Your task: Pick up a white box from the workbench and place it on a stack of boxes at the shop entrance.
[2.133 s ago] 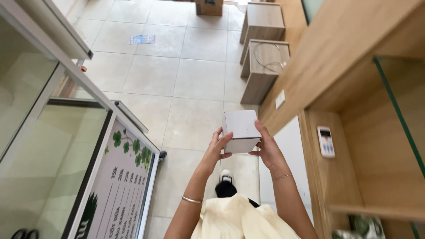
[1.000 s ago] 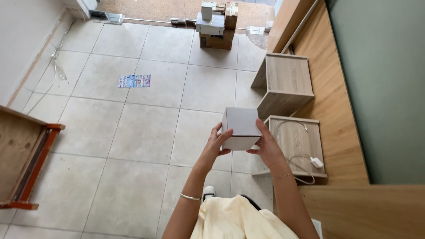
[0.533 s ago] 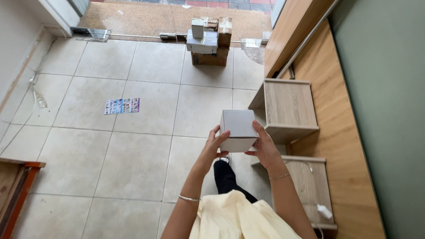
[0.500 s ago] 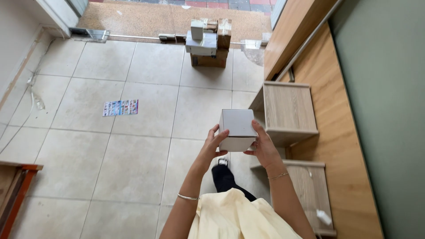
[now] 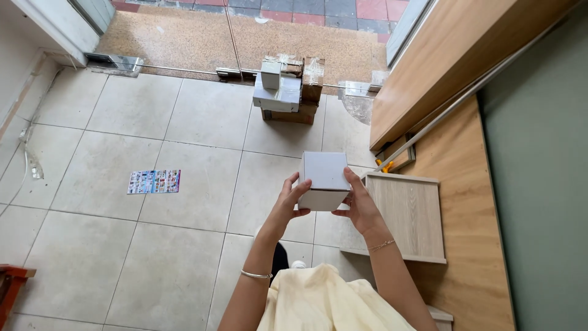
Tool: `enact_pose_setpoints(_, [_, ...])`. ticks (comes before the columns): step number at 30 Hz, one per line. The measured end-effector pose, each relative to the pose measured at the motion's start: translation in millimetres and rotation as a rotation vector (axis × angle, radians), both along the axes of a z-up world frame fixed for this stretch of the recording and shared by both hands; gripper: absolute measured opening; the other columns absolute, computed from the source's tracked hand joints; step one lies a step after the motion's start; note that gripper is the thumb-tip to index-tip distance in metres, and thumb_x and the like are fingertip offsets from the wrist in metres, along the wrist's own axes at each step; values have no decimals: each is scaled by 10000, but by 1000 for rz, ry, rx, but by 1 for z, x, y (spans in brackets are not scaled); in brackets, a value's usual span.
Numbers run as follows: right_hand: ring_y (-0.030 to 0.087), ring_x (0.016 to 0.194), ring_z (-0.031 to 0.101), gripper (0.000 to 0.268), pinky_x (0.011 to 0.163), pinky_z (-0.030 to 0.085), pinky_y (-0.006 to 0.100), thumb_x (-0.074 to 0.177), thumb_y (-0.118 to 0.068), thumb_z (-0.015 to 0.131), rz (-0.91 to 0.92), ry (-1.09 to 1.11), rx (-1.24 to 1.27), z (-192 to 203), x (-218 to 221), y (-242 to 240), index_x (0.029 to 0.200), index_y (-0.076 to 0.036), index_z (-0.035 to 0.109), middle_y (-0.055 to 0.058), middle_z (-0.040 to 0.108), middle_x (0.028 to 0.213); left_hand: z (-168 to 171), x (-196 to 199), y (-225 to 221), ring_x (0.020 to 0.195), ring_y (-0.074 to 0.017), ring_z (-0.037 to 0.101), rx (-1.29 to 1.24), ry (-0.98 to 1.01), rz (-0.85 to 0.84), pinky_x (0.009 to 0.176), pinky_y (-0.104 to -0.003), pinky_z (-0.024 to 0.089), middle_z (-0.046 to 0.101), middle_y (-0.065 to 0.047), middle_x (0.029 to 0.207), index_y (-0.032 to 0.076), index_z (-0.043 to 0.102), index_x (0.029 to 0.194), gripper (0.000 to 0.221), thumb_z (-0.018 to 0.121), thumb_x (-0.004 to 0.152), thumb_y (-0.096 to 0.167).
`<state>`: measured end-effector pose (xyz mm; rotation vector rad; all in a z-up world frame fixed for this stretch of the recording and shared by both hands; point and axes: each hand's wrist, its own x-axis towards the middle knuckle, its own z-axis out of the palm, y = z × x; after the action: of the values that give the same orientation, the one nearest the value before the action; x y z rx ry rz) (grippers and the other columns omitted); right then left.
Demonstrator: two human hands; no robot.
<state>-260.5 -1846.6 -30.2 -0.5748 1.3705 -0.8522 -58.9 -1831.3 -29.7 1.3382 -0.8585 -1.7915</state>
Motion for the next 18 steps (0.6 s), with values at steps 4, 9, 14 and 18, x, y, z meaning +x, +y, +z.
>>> enact_pose_setpoints(4, [220,1004,597,887,786,538,466,690,-754,622,-33,0,19,-19,0,-71,1366,-183,553,110,644,1080,-13,3,-73,1354,-269,516,20,-9,-10,958,-392,557,494,-194,1475,121,278,1581,1125,634,699,723])
enact_pose_setpoints(9, [226,1019,580,894,797,512,493,691,-743,628,-81,15,53,-24,9,-173,1396,-202,532,93,612,1162,-34,10,-187,1363,-248,486,48,26,-66,966,-394,524,484,-135,1502,147,245,1594,1128,634,701,715])
enact_pose_setpoints(14, [224,1057,580,886,825,533,500,690,-735,643,-136,9,28,-23,25,-288,1390,-202,529,68,611,1181,-39,26,-318,1340,-230,508,24,25,-132,955,-389,534,519,-135,1467,150,218,1597,1096,648,733,670])
enact_pose_setpoints(18, [238,1134,585,891,855,541,503,723,-727,664,-142,-41,-60,-37,34,-369,1403,-176,496,76,585,1238,-45,38,-409,1263,-217,557,2,40,-142,927,-398,538,543,-115,1421,174,229,1578,1038,660,731,592])
